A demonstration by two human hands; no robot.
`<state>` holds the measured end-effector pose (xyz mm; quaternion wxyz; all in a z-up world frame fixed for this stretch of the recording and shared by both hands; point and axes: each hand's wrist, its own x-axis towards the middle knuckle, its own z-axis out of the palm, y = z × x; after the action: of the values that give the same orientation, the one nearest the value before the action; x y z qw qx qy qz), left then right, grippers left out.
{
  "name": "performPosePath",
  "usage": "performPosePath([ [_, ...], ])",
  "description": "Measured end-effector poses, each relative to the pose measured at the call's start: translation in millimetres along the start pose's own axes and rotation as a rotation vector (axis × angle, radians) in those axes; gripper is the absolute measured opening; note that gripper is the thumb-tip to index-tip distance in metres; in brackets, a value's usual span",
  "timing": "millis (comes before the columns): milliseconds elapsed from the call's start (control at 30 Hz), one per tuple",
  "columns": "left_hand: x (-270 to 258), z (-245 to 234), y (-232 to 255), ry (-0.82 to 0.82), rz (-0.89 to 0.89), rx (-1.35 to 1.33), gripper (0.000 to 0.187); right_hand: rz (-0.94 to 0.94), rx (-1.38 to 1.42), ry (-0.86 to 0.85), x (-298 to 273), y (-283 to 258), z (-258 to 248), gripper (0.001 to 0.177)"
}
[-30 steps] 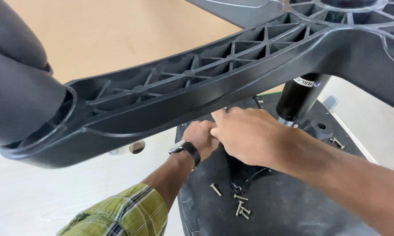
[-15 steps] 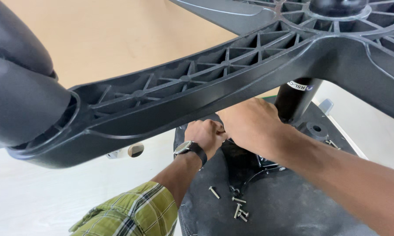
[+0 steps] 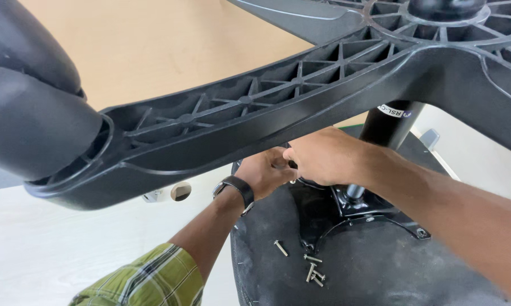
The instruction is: The person attaches a black plastic chair base to a gas-lift cylinder using multiple screws. They align the base, insert screws, and tighten them by hand to secure the connection.
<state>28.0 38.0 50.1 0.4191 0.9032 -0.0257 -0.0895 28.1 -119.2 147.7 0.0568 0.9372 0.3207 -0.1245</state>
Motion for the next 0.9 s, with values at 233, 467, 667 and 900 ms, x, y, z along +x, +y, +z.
performPosePath([
  [233,-9.0,-4.9,11.1,-0.059,0.106,0.053,0.036,0.05,0.29,-0.049,-28.9,-6.7,-21.2,0.025],
  [467,-26.8,-12.8,20.0,-0.137,0.105,0.061,0.024,-0.035,0.302,-0.089,-49.3,-10.2,-27.4,0.046],
  [667,-35.7,-15.9,20.6,-0.118,0.145,0.14,0.027,0.047,0.21,-0.088,-57.7,-29.3,-28.6,0.031],
  [900,-37.2,-1.2,30.3,0.106,0.146,0.248,0.029,0.341,0.349,-0.037,-59.4,-31.9,-23.5,0.057],
])
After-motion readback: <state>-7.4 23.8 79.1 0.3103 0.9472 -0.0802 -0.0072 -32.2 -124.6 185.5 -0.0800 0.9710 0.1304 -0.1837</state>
